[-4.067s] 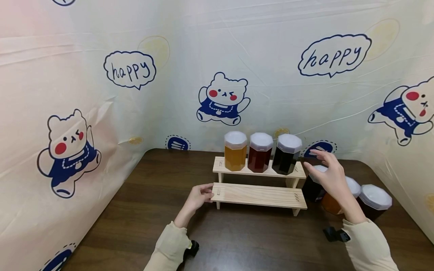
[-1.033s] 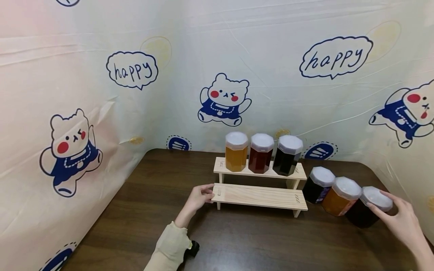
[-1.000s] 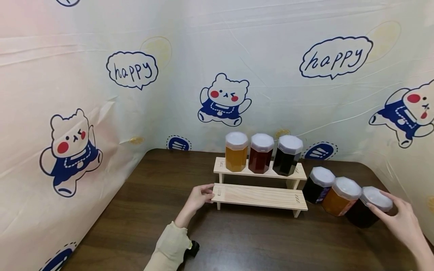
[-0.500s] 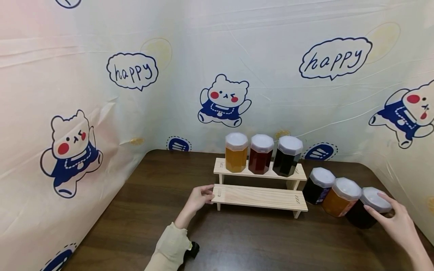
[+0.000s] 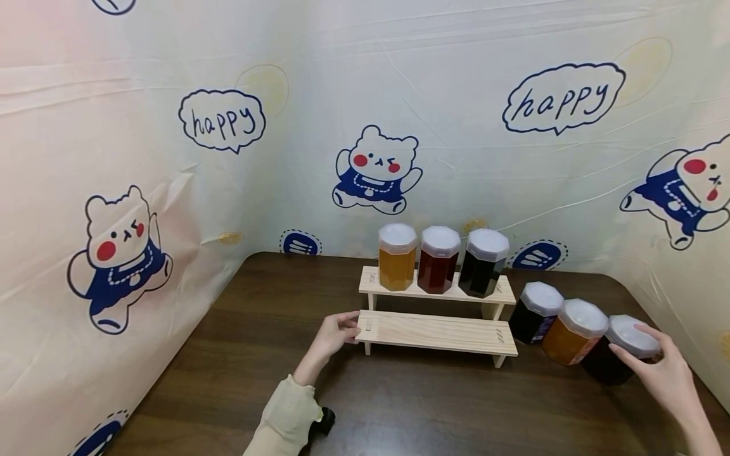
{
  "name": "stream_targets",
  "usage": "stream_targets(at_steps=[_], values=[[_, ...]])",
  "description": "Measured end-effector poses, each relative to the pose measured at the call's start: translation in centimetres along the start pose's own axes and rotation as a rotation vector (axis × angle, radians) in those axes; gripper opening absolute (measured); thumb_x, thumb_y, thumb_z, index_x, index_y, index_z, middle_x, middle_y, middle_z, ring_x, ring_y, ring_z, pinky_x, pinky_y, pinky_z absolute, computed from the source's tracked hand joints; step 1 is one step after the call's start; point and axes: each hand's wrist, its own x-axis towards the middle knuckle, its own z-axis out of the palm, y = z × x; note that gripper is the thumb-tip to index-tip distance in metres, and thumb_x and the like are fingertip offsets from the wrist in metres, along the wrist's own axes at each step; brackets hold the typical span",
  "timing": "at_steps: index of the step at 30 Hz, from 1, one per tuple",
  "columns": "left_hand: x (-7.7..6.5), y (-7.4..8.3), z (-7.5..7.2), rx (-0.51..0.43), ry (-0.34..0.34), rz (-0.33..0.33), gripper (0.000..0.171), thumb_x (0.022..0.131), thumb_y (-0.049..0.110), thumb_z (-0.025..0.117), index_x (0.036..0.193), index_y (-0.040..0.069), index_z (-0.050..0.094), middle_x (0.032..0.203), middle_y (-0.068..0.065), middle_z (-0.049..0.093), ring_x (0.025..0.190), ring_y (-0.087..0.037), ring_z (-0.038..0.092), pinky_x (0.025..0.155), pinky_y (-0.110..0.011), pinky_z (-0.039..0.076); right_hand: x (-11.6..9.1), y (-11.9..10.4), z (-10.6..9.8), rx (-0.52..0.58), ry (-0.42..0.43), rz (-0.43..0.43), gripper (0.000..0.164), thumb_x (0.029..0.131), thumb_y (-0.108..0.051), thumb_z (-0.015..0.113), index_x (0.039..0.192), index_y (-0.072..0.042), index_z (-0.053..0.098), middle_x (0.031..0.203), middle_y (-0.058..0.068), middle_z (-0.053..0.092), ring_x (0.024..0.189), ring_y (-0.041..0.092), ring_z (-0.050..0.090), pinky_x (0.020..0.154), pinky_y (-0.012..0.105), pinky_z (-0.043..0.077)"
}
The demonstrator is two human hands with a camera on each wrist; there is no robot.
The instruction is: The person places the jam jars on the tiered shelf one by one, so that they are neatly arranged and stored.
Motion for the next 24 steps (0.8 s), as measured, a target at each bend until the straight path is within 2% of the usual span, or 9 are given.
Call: stream_targets(at_steps=[4, 9, 11, 17, 24], values=[[0.0, -0.1, 0.0, 0.004, -0.005, 0.006, 0.039, 0.077, -0.012, 0.056, 0.115, -0.016, 0.049, 0.082, -0.017, 0.055, 0.061, -0.012, 0.054, 0.057, -0.031, 0.055, 0.5, 1.4, 0.8, 0.015, 0.036, 0.008, 0.075, 0.071, -0.039, 0.071, 0.135, -0.026, 0.035, 0.122, 0.021, 0.040, 0.090, 0.023, 0.035, 0.057, 0.019, 0.025], [0.0, -0.2, 0.0, -0.006, -0.004, 0.006, 0.039, 0.077, -0.013, 0.055, 0.115, -0.016, 0.049, 0.082, -0.017, 0.055, 0.061, -0.012, 0.054, 0.057, -0.031, 0.055, 0.3, 0.8, 1.1, 0.024, 0.068, 0.025, 0.075, 0.071, -0.039, 0.071, 0.135, -0.025, 0.035, 0.124, 0.021, 0.040, 0.104, 0.030, 0.036, 0.062, 0.022, 0.027], [0.1, -0.2, 0.0, -0.008, 0.002, 0.002, 0.038, 0.077, -0.013, 0.055, 0.115, -0.016, 0.049, 0.081, -0.017, 0.055, 0.060, -0.012, 0.054, 0.057, -0.030, 0.055, 0.2, 0.4, 1.1, 0.027, 0.083, 0.033, 0.074, 0.071, -0.038, 0.072, 0.135, -0.023, 0.037, 0.125, 0.022, 0.040, 0.107, 0.035, 0.037, 0.067, 0.028, 0.030], [-0.1, -0.1, -0.1, 0.006, 0.010, 0.000, 0.038, 0.077, -0.012, 0.056, 0.115, -0.016, 0.050, 0.081, -0.017, 0.055, 0.060, -0.012, 0.054, 0.058, -0.032, 0.055, -0.3, -1.1, 1.1, 0.030, 0.173, -0.007, 0.071, 0.065, -0.031, 0.077, 0.128, -0.015, 0.048, 0.115, 0.028, 0.048, 0.101, 0.043, 0.041, 0.070, 0.048, 0.029], [-1.1, 2.1, 0.0, -0.006, -0.012, -0.001, 0.038, 0.078, -0.014, 0.053, 0.115, -0.019, 0.047, 0.083, -0.023, 0.054, 0.061, -0.014, 0.054, 0.061, -0.039, 0.055, -0.8, -0.5, 1.4, -0.022, 0.283, -0.039, 0.067, 0.061, -0.029, 0.079, 0.123, -0.020, 0.053, 0.108, 0.025, 0.054, 0.096, 0.041, 0.045, 0.063, 0.054, 0.030]])
